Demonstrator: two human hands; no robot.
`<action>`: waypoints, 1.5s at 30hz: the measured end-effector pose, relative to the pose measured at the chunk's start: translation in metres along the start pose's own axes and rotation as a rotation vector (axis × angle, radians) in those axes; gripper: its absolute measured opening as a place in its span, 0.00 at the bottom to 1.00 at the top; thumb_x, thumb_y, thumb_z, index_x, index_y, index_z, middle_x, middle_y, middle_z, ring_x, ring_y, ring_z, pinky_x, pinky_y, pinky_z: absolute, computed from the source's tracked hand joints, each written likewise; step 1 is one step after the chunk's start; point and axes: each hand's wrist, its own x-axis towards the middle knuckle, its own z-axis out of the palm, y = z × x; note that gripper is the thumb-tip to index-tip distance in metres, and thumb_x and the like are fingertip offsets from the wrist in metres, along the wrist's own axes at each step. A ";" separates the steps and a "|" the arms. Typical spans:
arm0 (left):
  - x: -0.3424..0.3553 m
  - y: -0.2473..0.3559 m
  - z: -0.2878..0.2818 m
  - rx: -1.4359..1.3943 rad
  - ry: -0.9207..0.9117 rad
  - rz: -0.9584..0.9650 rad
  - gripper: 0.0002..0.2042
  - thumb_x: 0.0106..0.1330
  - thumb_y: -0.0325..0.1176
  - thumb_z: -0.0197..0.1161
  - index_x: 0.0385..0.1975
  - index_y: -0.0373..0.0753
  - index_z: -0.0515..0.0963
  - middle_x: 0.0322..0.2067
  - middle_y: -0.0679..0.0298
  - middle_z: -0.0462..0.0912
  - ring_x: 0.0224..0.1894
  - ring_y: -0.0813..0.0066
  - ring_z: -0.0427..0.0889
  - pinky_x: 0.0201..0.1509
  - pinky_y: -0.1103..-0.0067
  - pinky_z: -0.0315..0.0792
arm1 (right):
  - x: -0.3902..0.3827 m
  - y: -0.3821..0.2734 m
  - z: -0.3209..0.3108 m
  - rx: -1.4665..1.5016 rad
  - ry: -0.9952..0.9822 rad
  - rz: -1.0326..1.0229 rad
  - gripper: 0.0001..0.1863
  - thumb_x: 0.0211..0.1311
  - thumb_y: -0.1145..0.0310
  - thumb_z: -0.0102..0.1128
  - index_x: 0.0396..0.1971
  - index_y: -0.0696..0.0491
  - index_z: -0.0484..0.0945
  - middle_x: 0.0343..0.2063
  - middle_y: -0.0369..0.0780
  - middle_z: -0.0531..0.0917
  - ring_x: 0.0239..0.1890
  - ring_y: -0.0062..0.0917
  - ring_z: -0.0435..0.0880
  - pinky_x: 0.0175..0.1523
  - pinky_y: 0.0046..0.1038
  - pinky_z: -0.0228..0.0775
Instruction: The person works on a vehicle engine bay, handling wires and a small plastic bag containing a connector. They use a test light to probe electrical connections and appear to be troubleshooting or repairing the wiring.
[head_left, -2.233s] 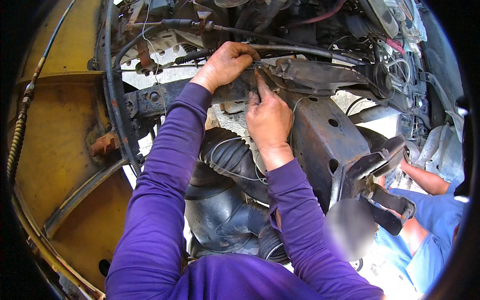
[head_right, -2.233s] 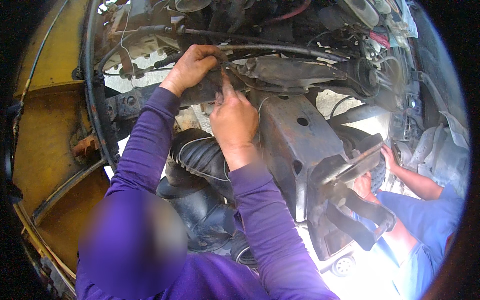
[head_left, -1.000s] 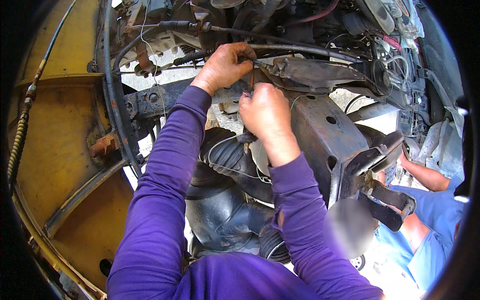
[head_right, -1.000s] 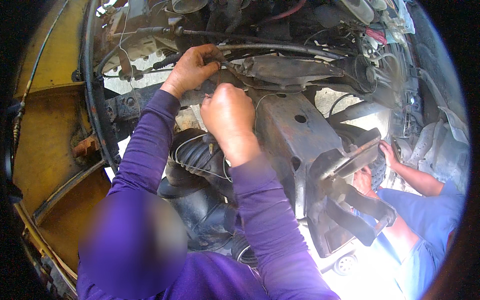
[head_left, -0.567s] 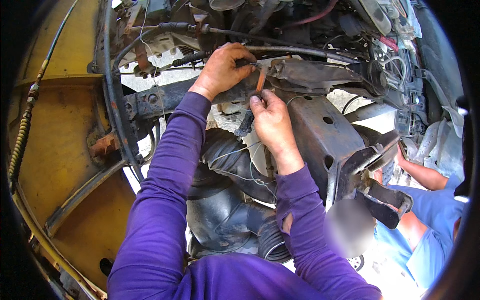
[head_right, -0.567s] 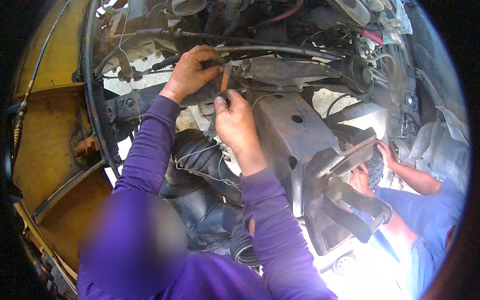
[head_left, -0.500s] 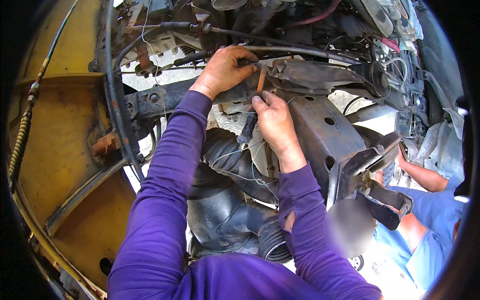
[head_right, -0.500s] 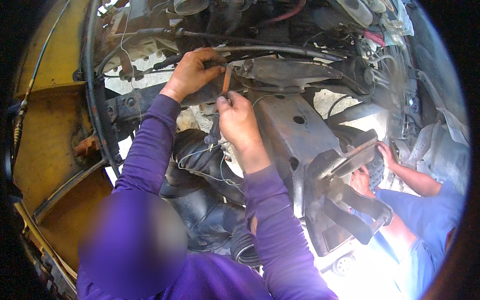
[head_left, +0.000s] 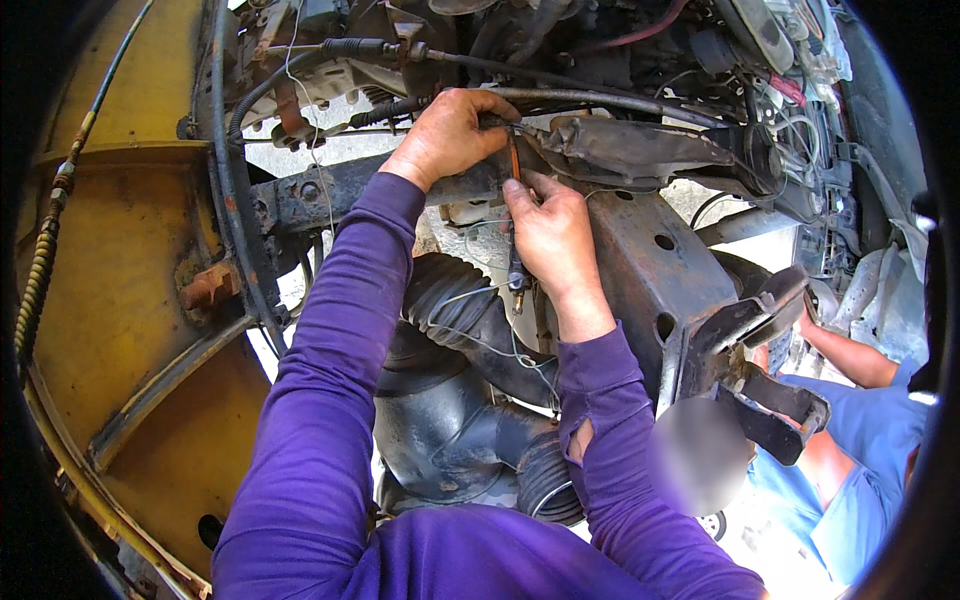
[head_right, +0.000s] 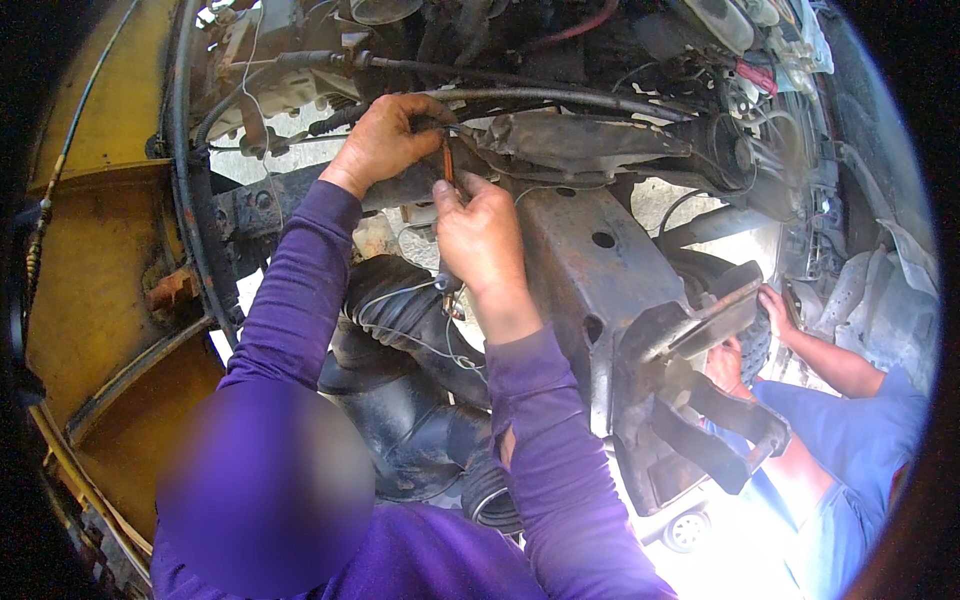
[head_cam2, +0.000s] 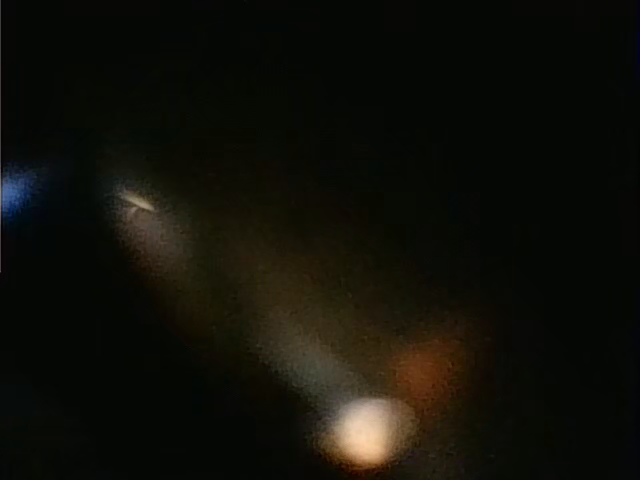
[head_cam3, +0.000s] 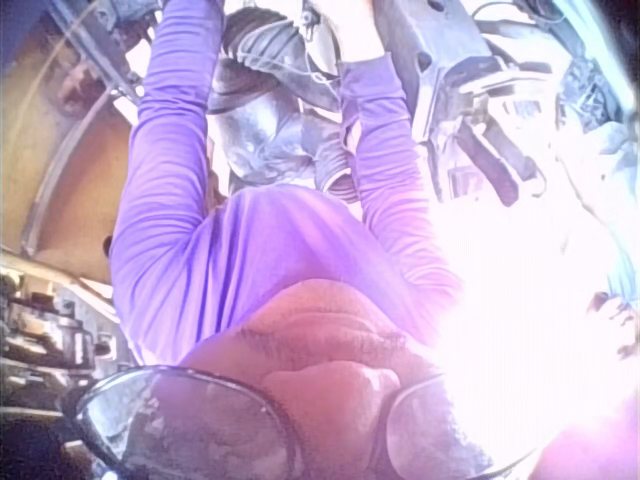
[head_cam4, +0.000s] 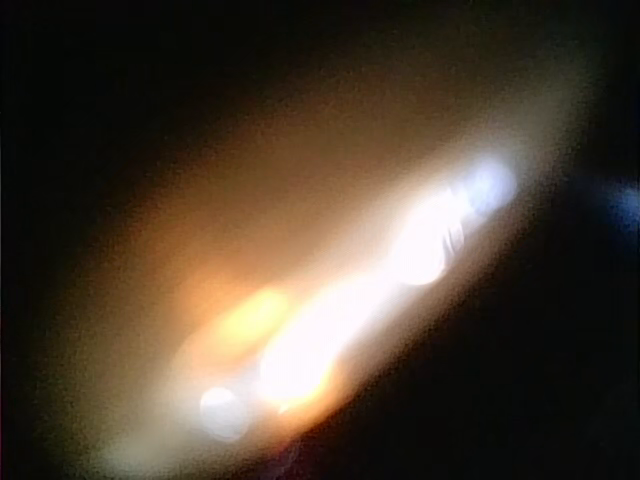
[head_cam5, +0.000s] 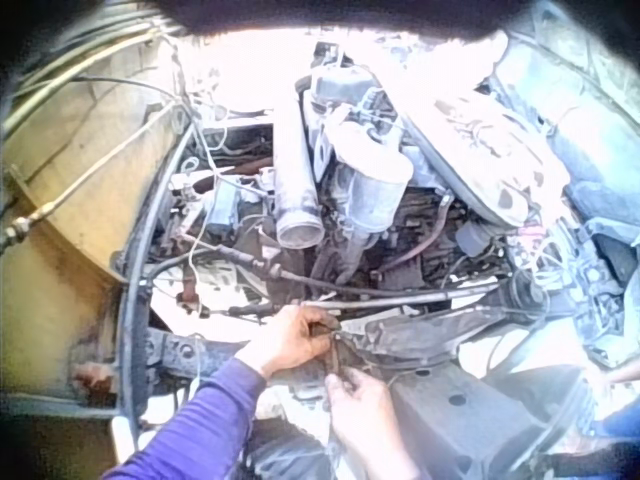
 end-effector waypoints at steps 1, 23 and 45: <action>0.000 -0.002 0.000 -0.002 0.007 0.004 0.16 0.55 0.28 0.69 0.44 0.35 0.87 0.36 0.51 0.90 0.39 0.67 0.89 0.47 0.73 0.80 | 0.001 0.002 0.001 -0.036 0.015 -0.032 0.21 0.71 0.64 0.60 0.52 0.68 0.80 0.30 0.43 0.87 0.27 0.21 0.85 0.35 0.26 0.76; 0.002 0.014 -0.007 0.054 -0.059 -0.117 0.15 0.58 0.23 0.68 0.46 0.28 0.84 0.39 0.58 0.90 0.41 0.77 0.85 0.50 0.78 0.78 | -0.007 0.001 0.019 -0.650 0.312 -0.196 0.21 0.67 0.60 0.61 0.58 0.50 0.78 0.35 0.50 0.88 0.38 0.50 0.88 0.43 0.49 0.80; 0.002 0.011 -0.004 0.004 0.010 -0.046 0.13 0.63 0.28 0.68 0.46 0.31 0.84 0.38 0.59 0.89 0.40 0.77 0.84 0.48 0.77 0.78 | 0.003 -0.014 0.007 -0.602 0.295 -0.295 0.17 0.66 0.64 0.61 0.52 0.53 0.83 0.32 0.50 0.89 0.37 0.46 0.90 0.42 0.39 0.81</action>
